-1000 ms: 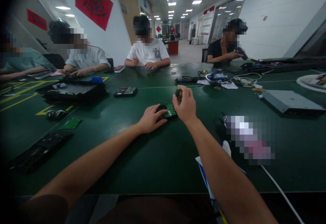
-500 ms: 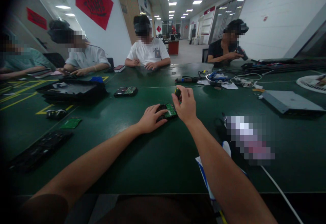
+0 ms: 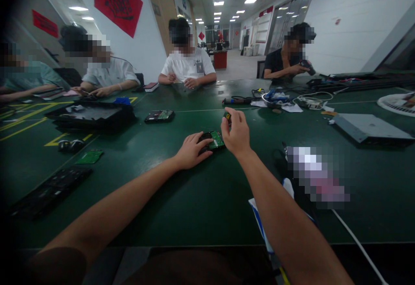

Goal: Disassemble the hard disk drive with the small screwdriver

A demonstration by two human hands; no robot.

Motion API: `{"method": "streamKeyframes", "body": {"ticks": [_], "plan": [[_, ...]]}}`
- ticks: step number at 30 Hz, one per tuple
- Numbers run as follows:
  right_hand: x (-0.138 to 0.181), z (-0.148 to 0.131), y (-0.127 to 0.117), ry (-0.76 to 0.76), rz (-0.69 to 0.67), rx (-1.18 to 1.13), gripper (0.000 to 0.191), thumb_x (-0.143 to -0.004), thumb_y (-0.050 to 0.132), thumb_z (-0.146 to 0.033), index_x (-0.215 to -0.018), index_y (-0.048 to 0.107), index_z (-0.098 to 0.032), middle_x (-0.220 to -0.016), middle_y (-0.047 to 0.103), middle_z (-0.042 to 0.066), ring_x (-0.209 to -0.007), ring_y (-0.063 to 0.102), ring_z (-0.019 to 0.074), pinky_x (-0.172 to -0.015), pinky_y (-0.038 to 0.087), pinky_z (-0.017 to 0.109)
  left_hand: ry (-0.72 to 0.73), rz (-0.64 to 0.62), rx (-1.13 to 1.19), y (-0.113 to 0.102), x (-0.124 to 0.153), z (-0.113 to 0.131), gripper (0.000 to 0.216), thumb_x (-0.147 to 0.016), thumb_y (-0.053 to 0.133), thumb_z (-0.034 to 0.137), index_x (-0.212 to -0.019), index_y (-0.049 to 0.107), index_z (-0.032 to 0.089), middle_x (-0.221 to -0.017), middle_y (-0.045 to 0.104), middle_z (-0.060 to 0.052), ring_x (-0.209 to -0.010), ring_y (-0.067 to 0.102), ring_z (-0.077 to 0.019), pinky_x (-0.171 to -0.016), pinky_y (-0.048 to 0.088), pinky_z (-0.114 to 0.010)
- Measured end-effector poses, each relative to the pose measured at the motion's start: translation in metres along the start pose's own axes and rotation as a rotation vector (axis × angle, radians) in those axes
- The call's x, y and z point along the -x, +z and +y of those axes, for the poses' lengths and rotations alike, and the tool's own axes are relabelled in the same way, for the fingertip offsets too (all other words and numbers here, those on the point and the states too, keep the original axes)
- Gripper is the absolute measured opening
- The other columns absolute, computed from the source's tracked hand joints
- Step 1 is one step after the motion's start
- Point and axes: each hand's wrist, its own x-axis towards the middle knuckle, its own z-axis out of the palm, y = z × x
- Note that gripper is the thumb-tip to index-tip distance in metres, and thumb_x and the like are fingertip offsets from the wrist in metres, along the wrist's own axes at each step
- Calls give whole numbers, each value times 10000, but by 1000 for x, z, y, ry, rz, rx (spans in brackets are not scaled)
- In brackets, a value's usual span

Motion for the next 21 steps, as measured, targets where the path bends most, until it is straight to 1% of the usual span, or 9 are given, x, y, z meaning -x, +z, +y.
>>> {"method": "streamKeyframes", "body": {"ticks": [3, 7, 9, 13, 15, 18, 21], "plan": [[0, 2, 1, 5, 1, -24, 351, -1010, 487, -297, -1344, 566, -226, -1189, 670, 145, -990, 684, 278, -891, 598, 496, -4, -7, -7, 0, 0, 0, 571, -997, 522, 596, -1485, 568, 302, -1595, 422, -158, -1494, 357, -381, -1188, 326, -586], [1, 2, 0, 30, 20, -17, 371, -982, 581, -352, -1332, 573, -228, -1203, 643, 140, -846, 674, 234, -820, 615, 463, -9, -16, -24, 0, 0, 0, 579, -996, 520, 605, -1490, 564, 306, -1598, 412, -159, -1500, 350, -379, -1190, 326, -578], [1, 1, -1, 23, 17, -7, 366, -974, 606, -364, -1318, 587, -240, -1200, 634, 130, -817, 662, 219, -805, 617, 451, -10, -18, -25, 0, 0, 0, 580, -999, 513, 605, -1493, 562, 304, -1600, 407, -163, -1502, 349, -379, -1190, 325, -577], [1, 3, 1, -11, 20, -5, 343, -1000, 524, -292, -1331, 590, -227, -1196, 668, 136, -922, 683, 248, -884, 601, 474, -16, -12, -5, 1, 0, 0, 579, -994, 524, 606, -1485, 570, 302, -1602, 412, -162, -1495, 357, -380, -1192, 322, -582], [1, 6, 3, -7, 22, -16, 360, -1001, 500, -267, -1348, 575, -209, -1197, 679, 147, -934, 691, 254, -885, 601, 476, -17, -10, -2, 1, -1, 0, 579, -990, 533, 605, -1484, 572, 306, -1602, 415, -158, -1493, 359, -382, -1192, 321, -583], [2, 8, 3, 12, 34, -26, 382, -991, 543, -296, -1362, 555, -209, -1215, 664, 153, -914, 691, 252, -830, 616, 460, -16, -13, -8, 2, -1, 0, 580, -992, 527, 607, -1491, 565, 315, -1603, 413, -154, -1495, 356, -384, -1189, 324, -588], [2, 6, 2, 15, 52, -7, 370, -965, 616, -347, -1314, 578, -231, -1222, 647, 143, -920, 682, 254, -802, 622, 453, -13, -11, -15, 1, 0, 0, 583, -996, 521, 603, -1496, 560, 308, -1599, 410, -164, -1496, 358, -383, -1190, 324, -585]]}}
